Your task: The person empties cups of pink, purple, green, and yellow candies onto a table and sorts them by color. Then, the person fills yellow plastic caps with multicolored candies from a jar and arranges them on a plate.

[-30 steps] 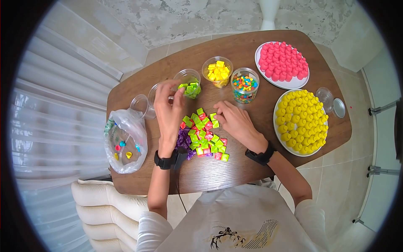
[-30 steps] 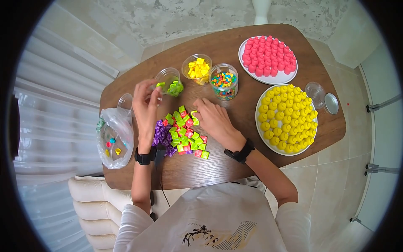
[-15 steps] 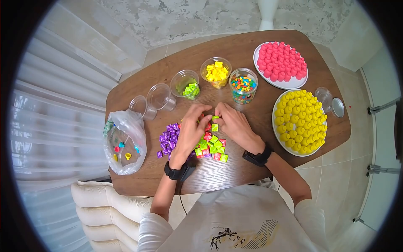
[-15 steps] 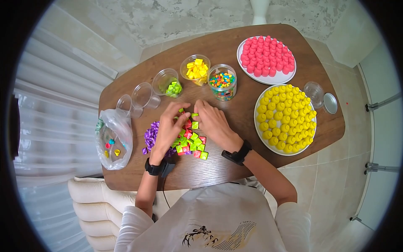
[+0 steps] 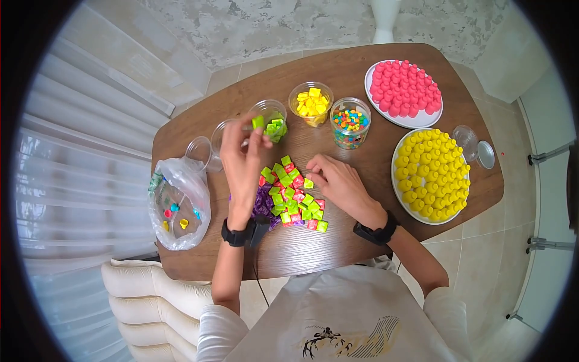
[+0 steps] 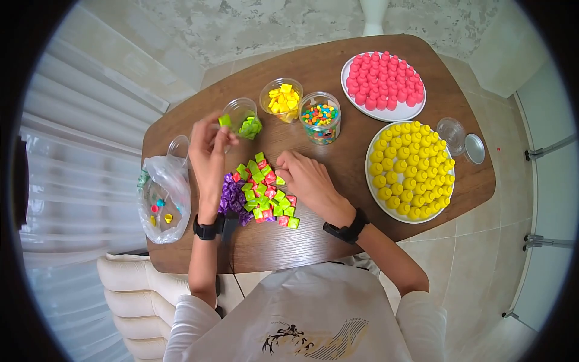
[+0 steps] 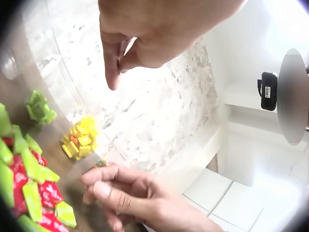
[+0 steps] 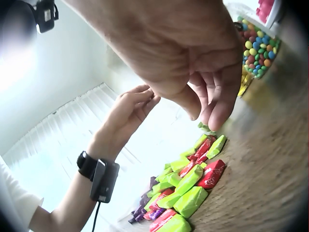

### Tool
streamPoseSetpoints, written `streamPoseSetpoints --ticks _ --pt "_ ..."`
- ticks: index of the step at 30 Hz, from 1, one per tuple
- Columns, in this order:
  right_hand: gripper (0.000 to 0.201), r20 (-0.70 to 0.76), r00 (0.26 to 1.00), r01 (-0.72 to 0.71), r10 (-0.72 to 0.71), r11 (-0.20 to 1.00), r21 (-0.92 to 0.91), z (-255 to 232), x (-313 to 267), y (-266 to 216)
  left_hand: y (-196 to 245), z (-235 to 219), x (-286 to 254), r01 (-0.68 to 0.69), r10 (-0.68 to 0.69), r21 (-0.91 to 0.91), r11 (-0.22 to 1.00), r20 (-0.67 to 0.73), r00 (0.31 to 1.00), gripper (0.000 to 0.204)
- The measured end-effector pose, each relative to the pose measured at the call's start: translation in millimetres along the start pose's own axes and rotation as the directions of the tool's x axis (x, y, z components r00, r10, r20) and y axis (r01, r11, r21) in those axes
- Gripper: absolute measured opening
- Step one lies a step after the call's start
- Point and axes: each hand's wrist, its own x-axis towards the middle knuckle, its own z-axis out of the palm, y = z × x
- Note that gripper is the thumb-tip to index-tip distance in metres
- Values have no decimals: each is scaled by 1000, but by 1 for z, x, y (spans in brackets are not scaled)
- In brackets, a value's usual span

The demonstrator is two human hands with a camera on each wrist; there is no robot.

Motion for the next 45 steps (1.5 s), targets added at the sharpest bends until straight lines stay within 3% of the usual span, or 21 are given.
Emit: streamPoseSetpoints --ticks 5,9,10,11,13,16,17,18,19,23,25,27,29,30,32,33,34,36,39,43,45 --pt "27 86 996 6 14 976 -220 5 -6 -9 0 7 -9 10 -10 1 1000 5 1000 37" --pt "29 122 992 8 32 951 -310 10 -7 -11 -15 11 -32 85 -90 35 996 154 984 29" --pt "29 125 992 8 32 951 -309 9 -6 -10 -17 9 -35 133 -143 54 990 263 954 25" --pt "28 148 988 -11 54 961 -276 8 -4 -9 -17 7 -38 177 -193 78 981 365 911 22" --pt "27 174 982 -26 70 970 -242 7 -3 -8 -17 8 -47 200 -224 100 975 396 890 21" --pt "24 75 997 32 -22 990 -138 5 -2 -1 -20 11 -53 -160 24 231 960 498 867 26" --pt "23 53 998 34 -35 999 10 5 0 3 -18 12 -55 -157 22 233 960 497 868 26" --pt "21 29 999 37 -42 987 158 6 1 6 -14 13 -57 1 -113 218 976 504 856 24" --pt "21 29 999 34 -39 987 160 5 2 4 -9 13 -58 160 -244 203 966 514 822 22" --pt "15 97 984 -172 146 915 364 -8 6 -13 1 12 -50 134 -225 214 968 489 843 17" --pt "16 142 967 -253 212 876 411 -8 7 -13 8 8 -39 205 -261 178 962 399 879 12" --pt "17 60 989 -150 138 939 308 -1 7 -2 -1 2 -24 152 -168 73 986 327 930 13" --pt "18 68 994 -104 89 963 250 1 8 -3 3 -3 -7 94 -95 15 995 109 990 25" --pt "20 75 996 -56 42 980 193 2 8 -4 5 -3 -2 92 -93 17 996 105 990 25" --pt "22 44 997 58 -61 996 62 10 10 -2 10 1 4 -69 77 186 980 -35 996 40" --pt "25 26 987 161 -159 984 -74 13 11 -1 12 2 3 -73 81 185 980 -33 996 40" --pt "25 21 987 159 -158 984 -76 14 13 -3 13 2 -2 -35 33 148 988 13 999 44" --pt "26 163 985 77 -54 987 -138 15 15 -7 14 5 -10 6 -13 113 994 65 998 49" --pt "23 156 987 60 -27 976 -208 17 15 -11 5 6 -22 37 -49 101 994 119 992 44" --pt "29 127 987 126 -93 953 -275 22 16 -2 -11 5 -32 40 -73 159 986 204 976 26" --pt "21 143 988 99 -56 945 -312 20 19 -2 -17 4 -37 34 -88 166 986 332 939 19"
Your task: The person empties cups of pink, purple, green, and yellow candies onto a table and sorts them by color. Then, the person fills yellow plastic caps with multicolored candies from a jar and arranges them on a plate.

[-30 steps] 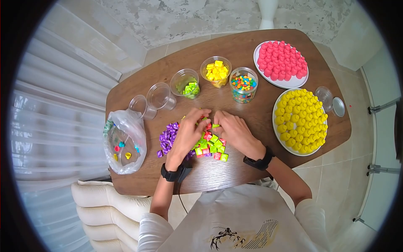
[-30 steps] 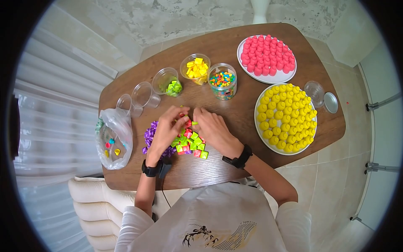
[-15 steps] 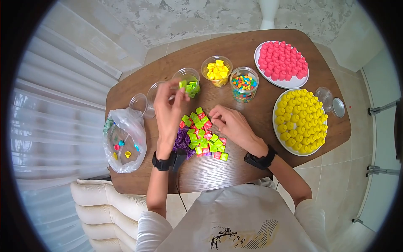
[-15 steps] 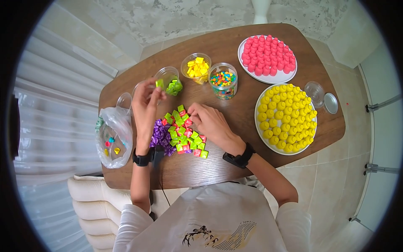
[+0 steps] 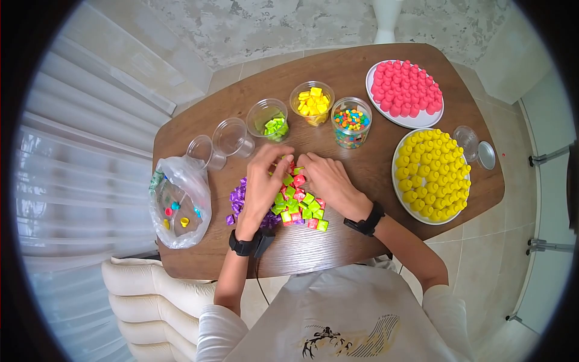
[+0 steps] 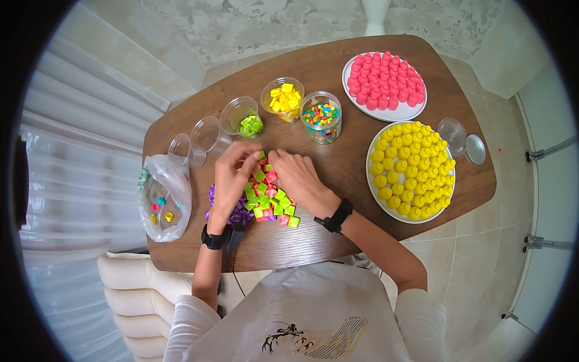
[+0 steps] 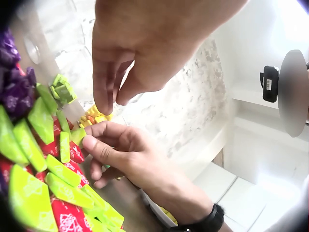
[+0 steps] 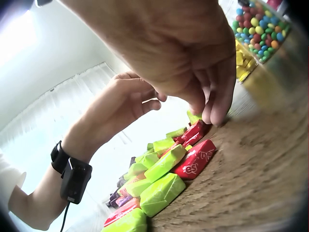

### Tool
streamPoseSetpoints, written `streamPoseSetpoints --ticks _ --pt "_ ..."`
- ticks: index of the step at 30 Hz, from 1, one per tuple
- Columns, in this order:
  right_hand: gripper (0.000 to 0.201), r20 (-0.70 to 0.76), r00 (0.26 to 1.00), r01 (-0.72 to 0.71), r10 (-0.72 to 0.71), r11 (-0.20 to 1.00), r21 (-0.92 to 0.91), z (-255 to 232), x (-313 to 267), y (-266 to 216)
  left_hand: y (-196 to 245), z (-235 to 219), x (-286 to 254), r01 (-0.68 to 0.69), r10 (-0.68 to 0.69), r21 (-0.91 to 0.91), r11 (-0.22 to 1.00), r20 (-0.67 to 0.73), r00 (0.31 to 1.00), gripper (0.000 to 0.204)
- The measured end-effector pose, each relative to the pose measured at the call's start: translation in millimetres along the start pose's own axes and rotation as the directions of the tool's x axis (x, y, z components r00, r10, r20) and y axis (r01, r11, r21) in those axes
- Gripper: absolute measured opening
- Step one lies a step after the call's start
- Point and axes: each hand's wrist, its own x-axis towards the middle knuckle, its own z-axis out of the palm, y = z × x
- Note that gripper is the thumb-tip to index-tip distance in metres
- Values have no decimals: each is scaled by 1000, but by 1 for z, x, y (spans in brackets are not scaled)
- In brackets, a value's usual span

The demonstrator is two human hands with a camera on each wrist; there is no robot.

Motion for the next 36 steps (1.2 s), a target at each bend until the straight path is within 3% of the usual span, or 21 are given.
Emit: streamPoseSetpoints --ticks 4,6,9,10,12,15,16,18,20,24,25,30,32,34,36 --pt "17 -45 997 -55 65 979 197 -4 0 5 10 7 -4 -43 30 109 993 117 993 20" --pt "14 -152 987 7 48 940 340 -3 -3 8 13 10 -5 -13 3 88 996 115 993 24" --pt "13 -106 989 -45 103 896 443 -10 -4 6 12 7 1 -54 41 100 994 132 990 24" --pt "13 -107 989 -46 104 897 440 -12 -4 6 9 5 5 -9 1 50 999 152 988 23" --pt "13 -68 983 -93 169 788 609 -15 -2 3 7 -2 12 37 -37 3 999 169 985 21" --pt "12 -96 980 -96 175 834 543 -21 -2 -5 16 -15 26 73 -75 -106 992 -14 997 18" --pt "12 -96 980 -95 175 834 544 -21 -2 -7 22 -17 31 73 -75 -105 992 -15 997 18" --pt "21 -109 990 -33 84 915 403 -19 -1 -10 35 -21 38 -120 159 149 981 -286 945 26" --pt "23 -80 996 -13 39 954 299 -9 0 -11 32 -17 40 -192 222 127 973 -294 930 37" --pt "26 -49 999 14 -13 1000 27 4 -3 -19 29 -6 24 -79 92 63 995 -242 966 41" --pt "26 -47 999 12 -11 999 30 4 -3 -21 24 -4 20 -35 43 47 998 -201 979 41" --pt "27 28 999 -28 27 998 50 13 1 -10 5 -3 6 -50 56 47 998 -133 990 24" --pt "27 -7 1000 -19 19 996 82 11 1 -10 -1 -4 2 29 -29 -5 1000 -45 999 15" --pt "27 -42 999 -12 17 993 115 10 0 -11 -3 -3 0 46 -48 -20 999 -63 997 13" --pt "32 -31 997 76 -75 996 40 11 -1 -12 -5 -3 -1 66 -68 -34 997 -79 994 11"
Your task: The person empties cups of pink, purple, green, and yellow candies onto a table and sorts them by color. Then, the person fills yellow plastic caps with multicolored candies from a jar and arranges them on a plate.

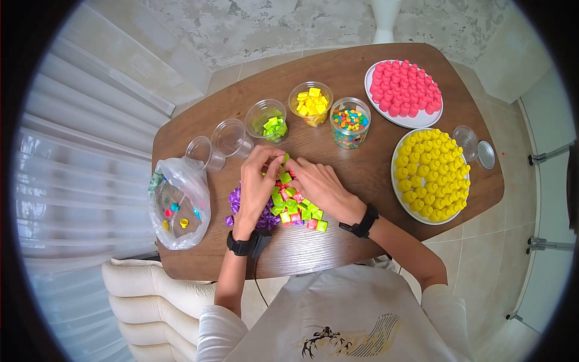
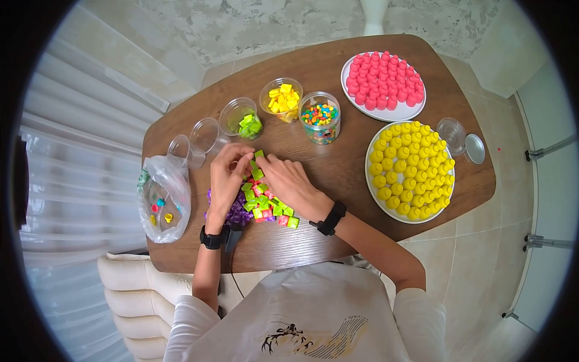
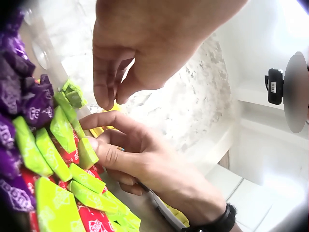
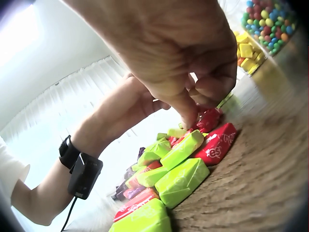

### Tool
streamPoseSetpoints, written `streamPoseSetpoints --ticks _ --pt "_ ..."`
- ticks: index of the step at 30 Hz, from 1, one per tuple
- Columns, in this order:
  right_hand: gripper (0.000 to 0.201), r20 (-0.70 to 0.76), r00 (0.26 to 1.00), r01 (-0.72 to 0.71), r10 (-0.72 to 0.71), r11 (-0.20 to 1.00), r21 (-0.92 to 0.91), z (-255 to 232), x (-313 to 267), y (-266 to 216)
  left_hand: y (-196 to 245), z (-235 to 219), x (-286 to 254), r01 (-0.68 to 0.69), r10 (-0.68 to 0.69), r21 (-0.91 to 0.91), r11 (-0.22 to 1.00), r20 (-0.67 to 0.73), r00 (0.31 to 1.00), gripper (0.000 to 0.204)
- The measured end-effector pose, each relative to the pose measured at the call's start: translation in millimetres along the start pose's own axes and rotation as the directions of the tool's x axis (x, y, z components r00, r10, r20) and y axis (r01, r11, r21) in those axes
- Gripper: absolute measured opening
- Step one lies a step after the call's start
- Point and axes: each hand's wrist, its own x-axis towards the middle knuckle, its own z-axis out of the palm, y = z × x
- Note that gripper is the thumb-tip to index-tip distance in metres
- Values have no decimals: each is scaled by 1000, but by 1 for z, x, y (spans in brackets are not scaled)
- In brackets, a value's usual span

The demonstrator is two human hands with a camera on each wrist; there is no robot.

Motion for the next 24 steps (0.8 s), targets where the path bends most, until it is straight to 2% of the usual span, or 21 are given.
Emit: streamPoseSetpoints --ticks 4,9,10,12,15,16,17,18,20,21,22,24 --pt "34 15 1000 -1 1 1000 -8 6 3 2 -2 -2 -1 -32 32 10 999 10 999 12" --pt "27 -5 997 -72 73 990 118 -6 5 5 -4 -4 -2 -42 38 88 995 54 998 14" --pt "27 -4 997 -72 73 990 118 -10 5 3 -2 -3 -2 -94 85 110 989 82 993 14" --pt "21 -36 987 -137 156 940 313 -19 6 -2 0 -2 -4 -143 129 129 981 112 985 15" --pt "19 -4 979 -188 204 911 367 -33 8 -8 3 -2 -2 -204 181 112 973 183 966 15" --pt "19 -6 979 -189 205 912 365 -34 8 -8 4 -3 -1 -115 106 41 993 167 980 16" --pt "19 -6 977 -190 215 873 449 -35 9 -9 6 -4 1 -25 29 -30 999 155 987 17" --pt "20 -4 975 -187 223 827 530 -36 9 -10 10 -6 4 -26 30 -31 999 153 988 17" --pt "20 -37 979 -154 199 853 498 -34 9 -10 21 -11 14 46 -46 -162 986 -2 999 17" --pt "20 -71 982 -123 176 877 464 -32 8 -10 25 -13 17 45 -46 -161 986 -5 999 17" --pt "20 -72 982 -122 175 877 464 -31 7 -11 30 -14 22 -13 4 -110 994 -86 996 25" --pt "22 34 995 -103 98 922 373 -28 2 -12 37 -13 28 -120 117 5 993 -236 965 43"
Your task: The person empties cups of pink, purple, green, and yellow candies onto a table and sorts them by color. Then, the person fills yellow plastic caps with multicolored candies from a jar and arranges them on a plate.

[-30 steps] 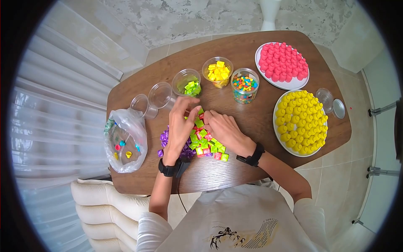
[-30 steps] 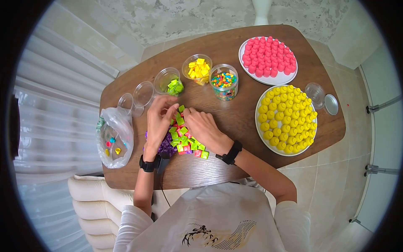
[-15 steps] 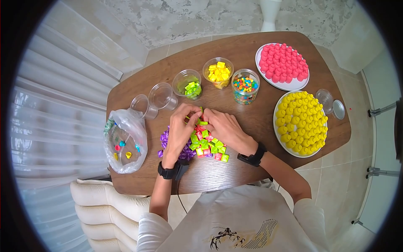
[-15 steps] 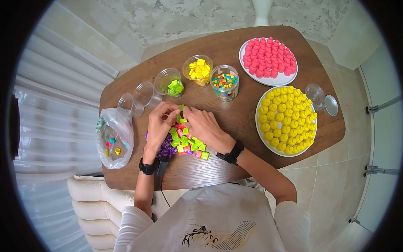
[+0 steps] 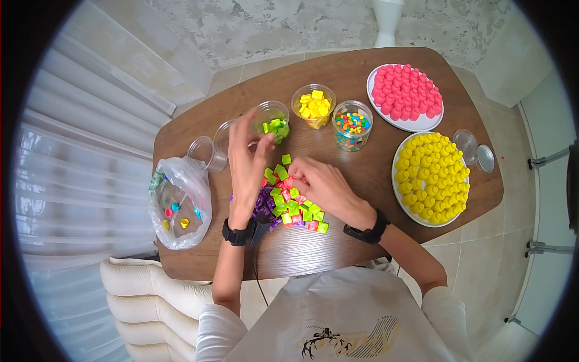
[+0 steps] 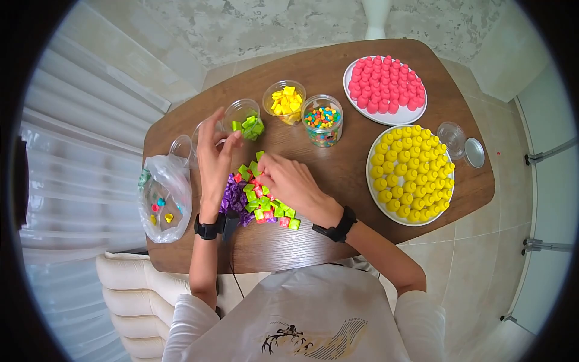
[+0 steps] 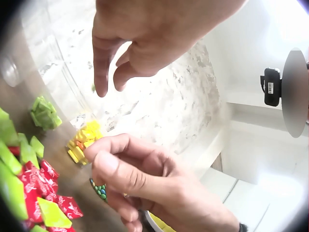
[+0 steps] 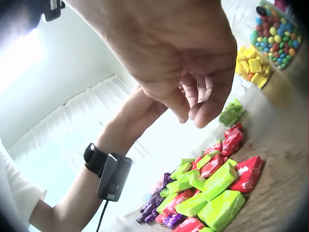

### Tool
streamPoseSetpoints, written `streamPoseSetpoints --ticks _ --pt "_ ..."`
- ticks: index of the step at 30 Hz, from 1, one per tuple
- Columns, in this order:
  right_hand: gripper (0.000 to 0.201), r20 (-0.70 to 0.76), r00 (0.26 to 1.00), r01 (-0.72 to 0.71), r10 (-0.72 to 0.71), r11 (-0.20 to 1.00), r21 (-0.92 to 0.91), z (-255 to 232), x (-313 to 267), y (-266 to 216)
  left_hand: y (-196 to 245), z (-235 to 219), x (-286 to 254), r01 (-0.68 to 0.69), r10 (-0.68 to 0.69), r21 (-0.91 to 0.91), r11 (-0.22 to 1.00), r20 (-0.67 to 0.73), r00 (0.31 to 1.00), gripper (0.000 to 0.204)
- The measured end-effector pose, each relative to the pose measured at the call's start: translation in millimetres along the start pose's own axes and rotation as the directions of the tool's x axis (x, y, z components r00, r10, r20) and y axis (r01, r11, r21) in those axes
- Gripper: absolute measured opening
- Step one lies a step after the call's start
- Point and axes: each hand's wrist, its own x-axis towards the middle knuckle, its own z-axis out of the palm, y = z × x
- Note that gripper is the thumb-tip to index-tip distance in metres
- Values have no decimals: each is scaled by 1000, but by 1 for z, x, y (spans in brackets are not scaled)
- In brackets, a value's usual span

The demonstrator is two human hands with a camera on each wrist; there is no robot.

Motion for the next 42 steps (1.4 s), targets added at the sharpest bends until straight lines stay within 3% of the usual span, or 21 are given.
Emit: streamPoseSetpoints --ticks 1,2,3,9,16,18,25,27,31,34,42 --pt "22 -4 1000 0 0 1000 -1 4 -3 3 -6 0 0 4 -4 36 999 10 1000 56" --pt "23 32 998 54 -50 991 -121 8 -7 6 -10 1 -2 1 -2 35 999 14 1000 56" --pt "26 73 993 109 -94 966 -236 11 -10 9 -13 2 -6 21 -21 -9 1000 23 1000 53" --pt "28 149 987 106 -57 931 -349 16 -17 12 -19 -2 -20 86 -82 -41 995 92 992 35" --pt "29 126 977 210 -174 897 -389 13 -17 13 -23 -1 -27 115 -95 -88 989 208 974 13" --pt "29 162 983 139 -82 913 -384 10 -17 3 -23 1 -29 119 -96 -98 988 217 971 13" --pt "24 138 975 217 -172 858 -466 14 -11 19 -25 -1 -31 153 -125 -81 985 284 951 12" --pt "24 167 982 157 -86 865 -476 9 -10 13 -28 0 -33 144 -119 -66 987 297 948 12" --pt "27 162 983 150 -88 893 -424 7 -16 15 -31 1 -35 115 -96 -37 993 329 939 12" --pt "32 157 973 222 -170 878 -425 9 -20 17 -32 2 -35 129 -107 -41 991 343 933 12" --pt "28 156 985 132 -77 914 -383 13 -16 20 -32 -1 -36 110 -95 -25 994 349 932 12"
